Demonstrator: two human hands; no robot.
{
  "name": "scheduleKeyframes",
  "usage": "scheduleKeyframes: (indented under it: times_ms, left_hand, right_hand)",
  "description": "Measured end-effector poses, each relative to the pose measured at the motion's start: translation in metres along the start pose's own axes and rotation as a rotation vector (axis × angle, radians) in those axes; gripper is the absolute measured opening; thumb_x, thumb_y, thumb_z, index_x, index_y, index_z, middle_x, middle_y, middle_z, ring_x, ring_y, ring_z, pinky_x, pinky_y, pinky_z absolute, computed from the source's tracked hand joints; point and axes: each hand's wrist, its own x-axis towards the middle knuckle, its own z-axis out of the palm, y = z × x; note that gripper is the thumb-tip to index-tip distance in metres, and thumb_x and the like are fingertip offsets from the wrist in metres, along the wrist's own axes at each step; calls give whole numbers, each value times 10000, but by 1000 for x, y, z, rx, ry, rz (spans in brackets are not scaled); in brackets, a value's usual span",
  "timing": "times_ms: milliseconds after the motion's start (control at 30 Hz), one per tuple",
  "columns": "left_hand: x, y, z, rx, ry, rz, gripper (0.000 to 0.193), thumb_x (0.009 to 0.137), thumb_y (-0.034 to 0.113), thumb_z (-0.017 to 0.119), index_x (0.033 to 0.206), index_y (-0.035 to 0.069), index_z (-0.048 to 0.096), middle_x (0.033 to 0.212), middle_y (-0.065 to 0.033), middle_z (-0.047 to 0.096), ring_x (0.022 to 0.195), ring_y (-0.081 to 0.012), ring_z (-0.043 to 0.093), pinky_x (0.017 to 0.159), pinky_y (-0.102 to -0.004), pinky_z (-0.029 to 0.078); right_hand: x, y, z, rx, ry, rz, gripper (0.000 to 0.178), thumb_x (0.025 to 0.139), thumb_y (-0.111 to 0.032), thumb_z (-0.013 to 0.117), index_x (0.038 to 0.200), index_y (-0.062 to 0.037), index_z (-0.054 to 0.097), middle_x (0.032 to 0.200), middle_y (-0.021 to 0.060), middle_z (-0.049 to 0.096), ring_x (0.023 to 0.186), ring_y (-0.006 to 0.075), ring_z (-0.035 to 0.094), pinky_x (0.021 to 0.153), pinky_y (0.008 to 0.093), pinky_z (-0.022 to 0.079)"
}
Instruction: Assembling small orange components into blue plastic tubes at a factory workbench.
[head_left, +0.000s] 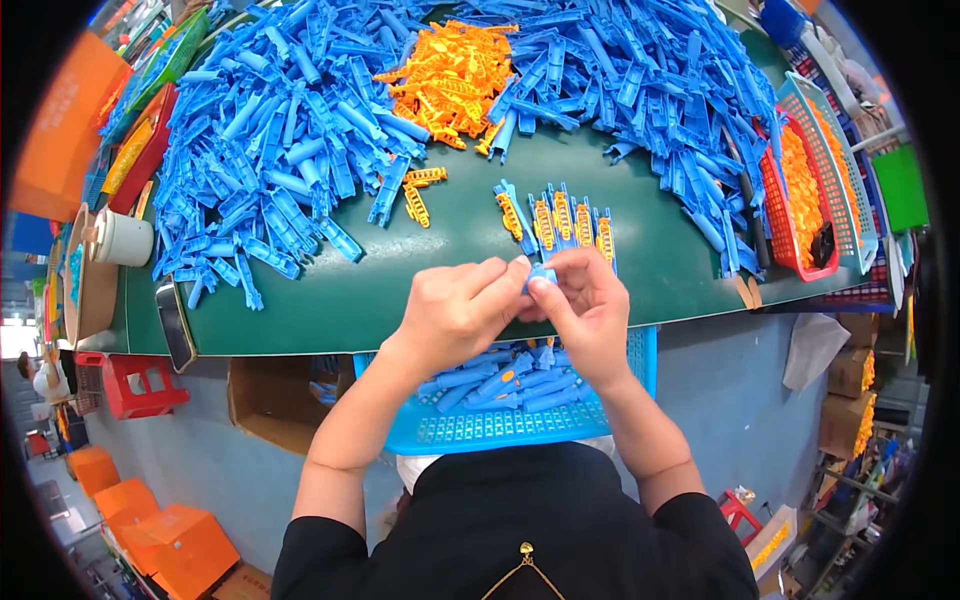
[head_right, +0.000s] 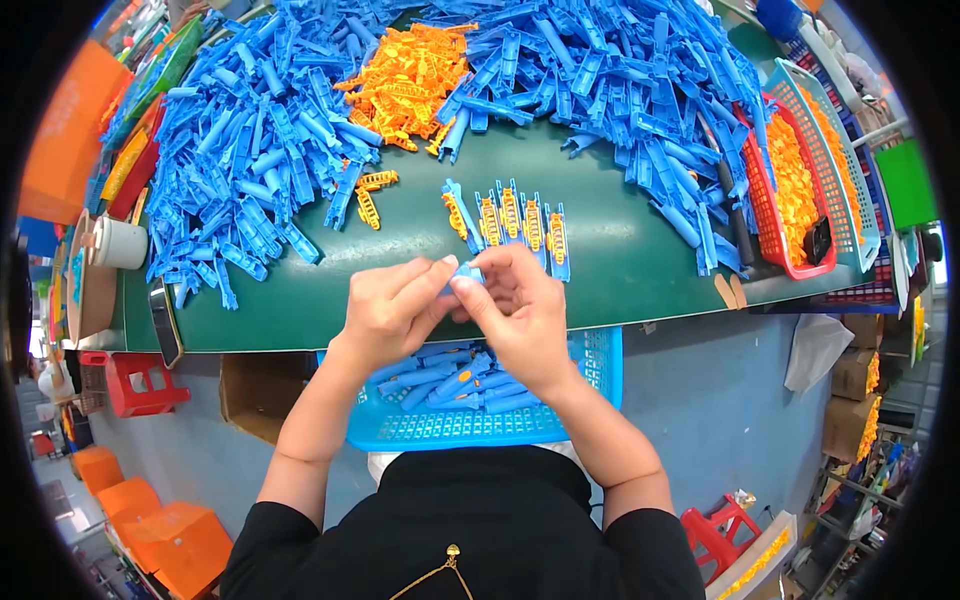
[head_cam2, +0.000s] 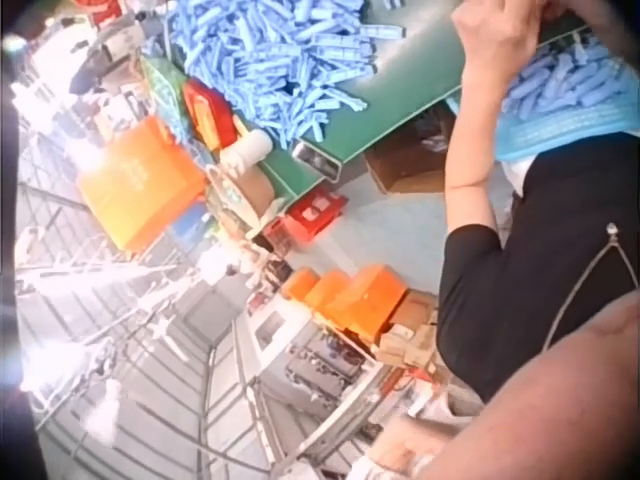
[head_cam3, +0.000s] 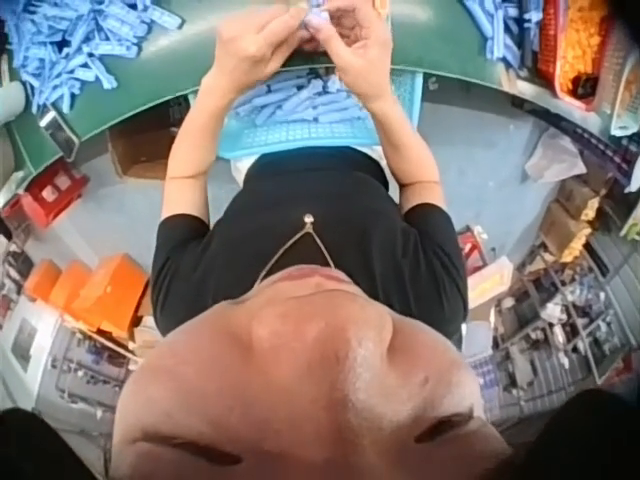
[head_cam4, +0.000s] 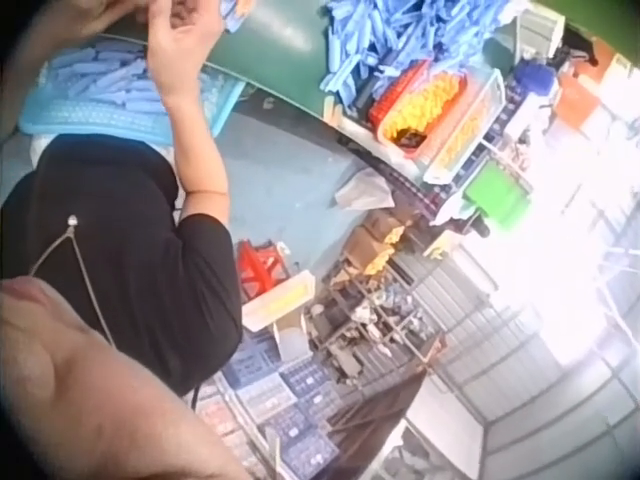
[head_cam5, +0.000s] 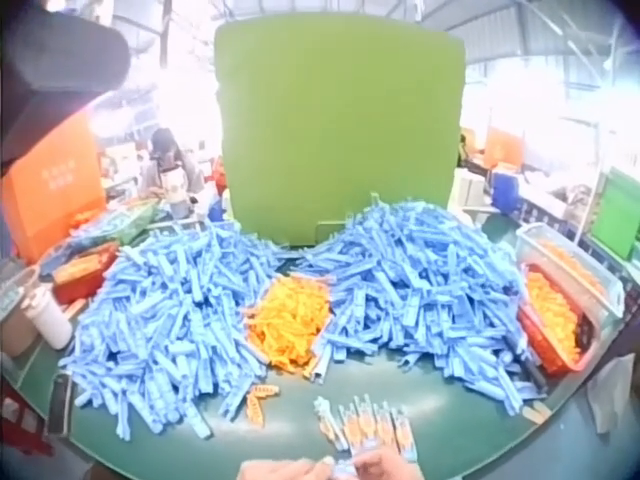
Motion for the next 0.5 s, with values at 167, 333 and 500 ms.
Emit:
scheduleKeyframes:
  times_ms: [167, 333, 500]
  left_hand:
    - [-4, 0, 6, -460, 132, -184, 293, 779, 107, 681, 1041, 18, 584, 784, -110, 604, 647, -178, 602, 535, -277, 441]
    - [1, 8, -7, -1299, -246, -694, 197, 841, 112, 643, 1001, 17, 578, 837, 12, 556, 752, -56, 501, 662, -204, 405]
    - [-3, 11, 4, -1035, -47, -551, 211, 849, 159, 647, 967, 10, 556, 811, -10, 562, 739, -77, 521, 668, -233, 435]
  right_hand:
    - [3, -10, -7, -187, -97, -92, 297, 823, 9, 618, 1089, 4, 485, 833, 66, 591, 755, 144, 614, 716, 254, 508]
    - [9, -8, -15, -308, -124, -279, 177, 794, 7, 642, 957, 16, 573, 897, 72, 564, 823, 132, 566, 731, 249, 495]
    - [7, -13, -9, -384, -138, -308, 167, 760, -21, 672, 900, 31, 597, 885, 77, 560, 798, 130, 542, 701, 242, 472]
